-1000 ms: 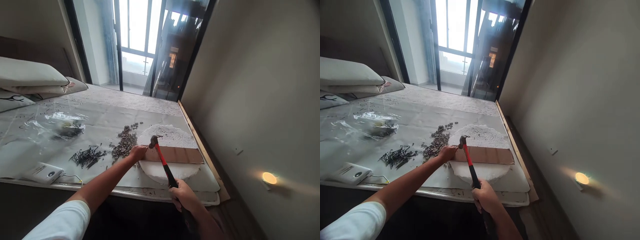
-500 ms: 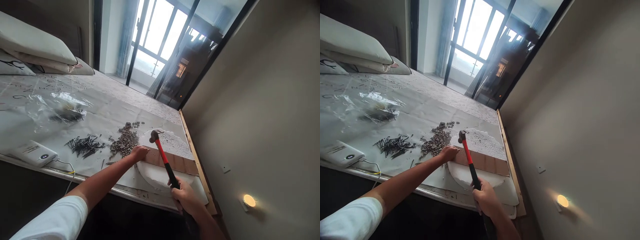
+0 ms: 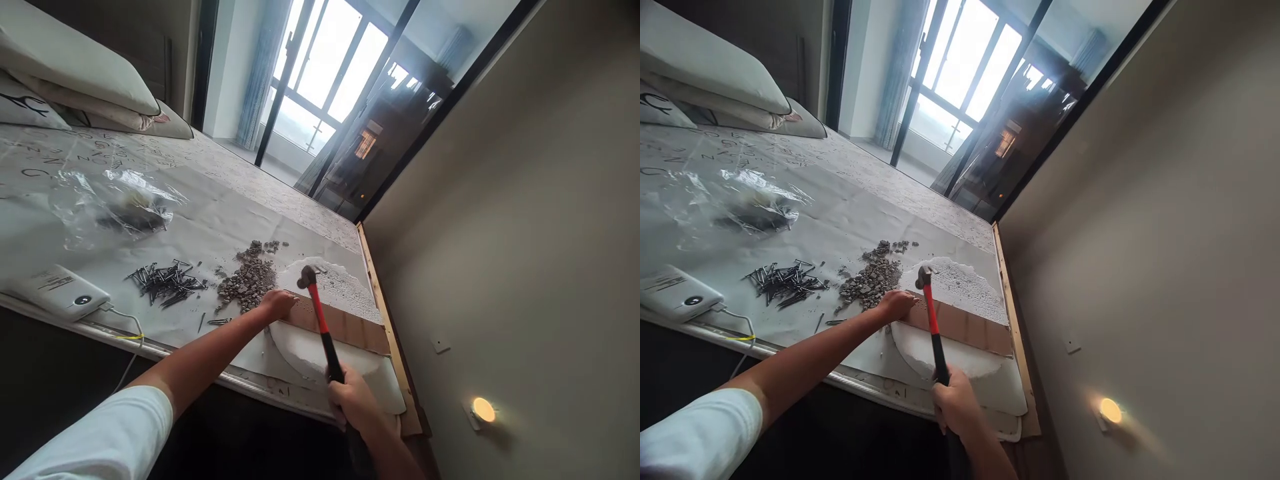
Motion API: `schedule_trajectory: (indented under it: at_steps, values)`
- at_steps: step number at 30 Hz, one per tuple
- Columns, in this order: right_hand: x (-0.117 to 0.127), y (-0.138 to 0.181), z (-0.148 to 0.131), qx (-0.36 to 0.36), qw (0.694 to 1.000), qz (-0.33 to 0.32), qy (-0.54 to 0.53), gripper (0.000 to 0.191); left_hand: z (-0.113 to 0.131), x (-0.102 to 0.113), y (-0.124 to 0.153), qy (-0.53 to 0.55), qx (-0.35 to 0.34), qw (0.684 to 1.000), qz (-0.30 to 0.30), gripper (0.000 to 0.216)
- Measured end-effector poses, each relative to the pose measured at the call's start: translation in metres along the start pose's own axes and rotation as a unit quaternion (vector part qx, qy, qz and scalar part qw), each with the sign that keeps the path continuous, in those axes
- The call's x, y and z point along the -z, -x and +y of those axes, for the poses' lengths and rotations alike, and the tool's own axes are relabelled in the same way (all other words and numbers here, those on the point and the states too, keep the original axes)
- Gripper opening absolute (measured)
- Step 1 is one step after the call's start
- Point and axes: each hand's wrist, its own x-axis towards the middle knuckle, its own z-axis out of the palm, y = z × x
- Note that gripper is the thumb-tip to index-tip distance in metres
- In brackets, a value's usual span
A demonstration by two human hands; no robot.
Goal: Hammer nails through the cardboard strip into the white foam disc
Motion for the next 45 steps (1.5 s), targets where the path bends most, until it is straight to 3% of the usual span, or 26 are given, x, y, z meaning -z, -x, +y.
schedule_trajectory:
  at_steps: [2, 6, 14, 21, 27, 31, 34, 37, 41, 45]
  values:
    - [-0.003, -0.001, 0.002, -0.025, 1.0, -0.007, -0.011, 0.022, 0.0, 0.001, 0.001, 0.003, -0.009, 1.0, -0.007, 0.037]
    - [-0.001, 0.003, -0.001, 0.026, 0.999, 0.008, -0.028, 0.017, 0.0, 0.004, 0.002, 0.017, -0.005, 1.0, -0.004, 0.039]
    - [-0.006, -0.011, 0.007, -0.02, 1.0, -0.018, -0.016, 0.02, -0.013, 0.02, 0.014, 0.244, -0.029, 0.969, 0.029, 0.025]
    - [-0.005, -0.01, 0.011, 0.029, 0.999, 0.001, -0.032, 0.016, -0.025, 0.034, 0.036, 0.378, 0.105, 0.917, 0.068, 0.019]
    - [-0.015, -0.022, 0.026, 0.001, 0.999, -0.024, -0.037, 0.019, -0.018, 0.033, 0.045, 0.329, 0.063, 0.942, 0.019, 0.014]
    - [-0.012, -0.016, 0.025, 0.033, 0.998, -0.006, -0.047, 0.016, -0.019, 0.036, 0.048, 0.33, 0.111, 0.937, 0.015, 0.016]
    - [-0.014, -0.015, 0.031, 0.023, 0.998, -0.009, -0.057, 0.018, -0.035, 0.048, 0.055, 0.283, 0.149, 0.947, 0.032, 0.019]
    - [-0.019, -0.018, 0.043, 0.006, 0.996, -0.022, -0.082, 0.02, -0.068, 0.065, 0.072, 0.179, 0.192, 0.964, 0.041, 0.02]
    - [-0.02, -0.017, 0.056, 0.033, 0.986, -0.03, -0.161, 0.017, -0.11, 0.082, 0.107, 0.041, 0.287, 0.954, -0.073, 0.019]
    - [-0.013, -0.015, 0.066, 0.046, 0.967, -0.05, -0.247, 0.02, -0.122, 0.081, 0.129, -0.021, 0.338, 0.924, -0.178, 0.026]
